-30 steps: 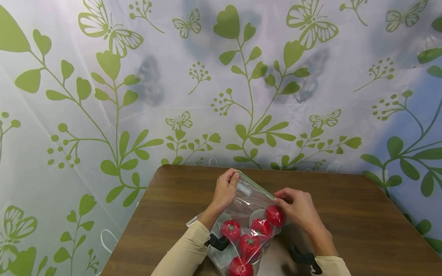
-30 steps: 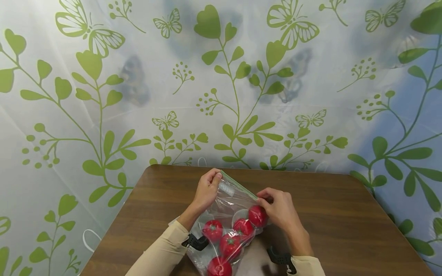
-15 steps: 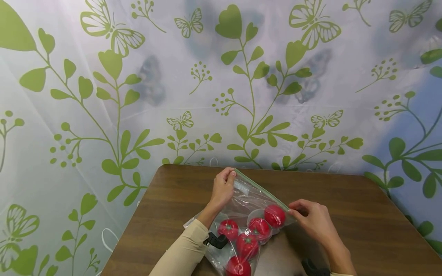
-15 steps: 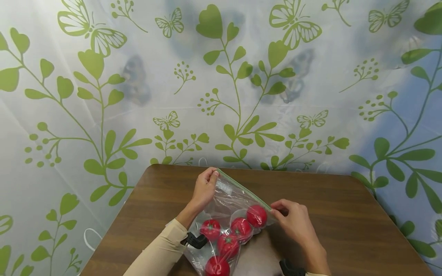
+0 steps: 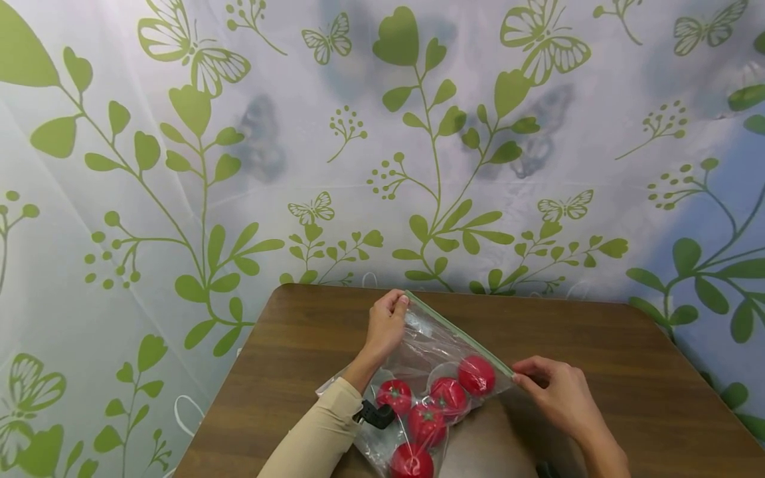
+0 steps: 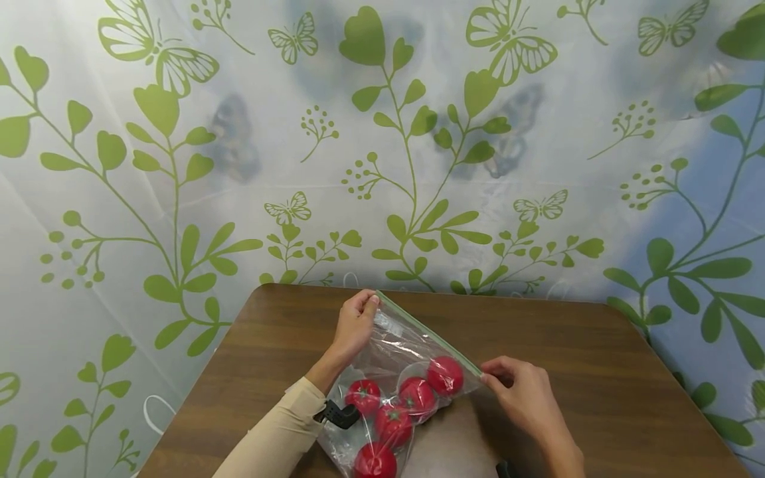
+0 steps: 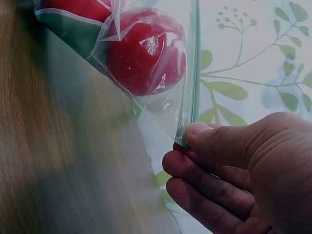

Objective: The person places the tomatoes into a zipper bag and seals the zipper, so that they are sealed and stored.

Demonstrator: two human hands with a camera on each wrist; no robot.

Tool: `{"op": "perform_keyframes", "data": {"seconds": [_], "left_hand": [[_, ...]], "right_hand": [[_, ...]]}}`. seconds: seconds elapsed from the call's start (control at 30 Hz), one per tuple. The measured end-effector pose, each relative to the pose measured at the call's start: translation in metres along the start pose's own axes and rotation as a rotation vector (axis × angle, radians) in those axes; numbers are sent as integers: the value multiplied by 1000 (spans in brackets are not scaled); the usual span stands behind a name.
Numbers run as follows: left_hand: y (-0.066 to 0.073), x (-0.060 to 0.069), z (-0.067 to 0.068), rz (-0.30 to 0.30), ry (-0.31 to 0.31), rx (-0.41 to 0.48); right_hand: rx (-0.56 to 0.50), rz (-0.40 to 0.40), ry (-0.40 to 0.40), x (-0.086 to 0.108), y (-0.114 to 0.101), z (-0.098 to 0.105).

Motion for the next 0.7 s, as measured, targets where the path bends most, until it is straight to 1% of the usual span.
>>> {"op": "perform_keyframes", "data": {"seconds": [0.3,0.43,0.53,0.6,0.7], "left_hand": [[-1,-1,-3,24,5,-26],[0,-2,-7,36,-10,-57],[-2,-3,-14,62,-60,-84],[-5,-3,-19,91,-110,-97],[-9,-3,-25,141,-160,-115]], "right_hand": [[4,-17,-10,4,5,1],[5,-29,-3,5,7,0],[2,-41,0,5,10,-3],[2,-56,-5,4,14,-5],[4,-82,-17,3,19,-8]]}}
Point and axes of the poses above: each hand's wrist, its own x-axis away from the middle knuckle, its own z-axis out of the back of the hand, y = z × x, the point moved 10 cm from there along -x, towards the middle knuckle, and after that the axes turned 2 degrees about z, right-handed, at the moved point
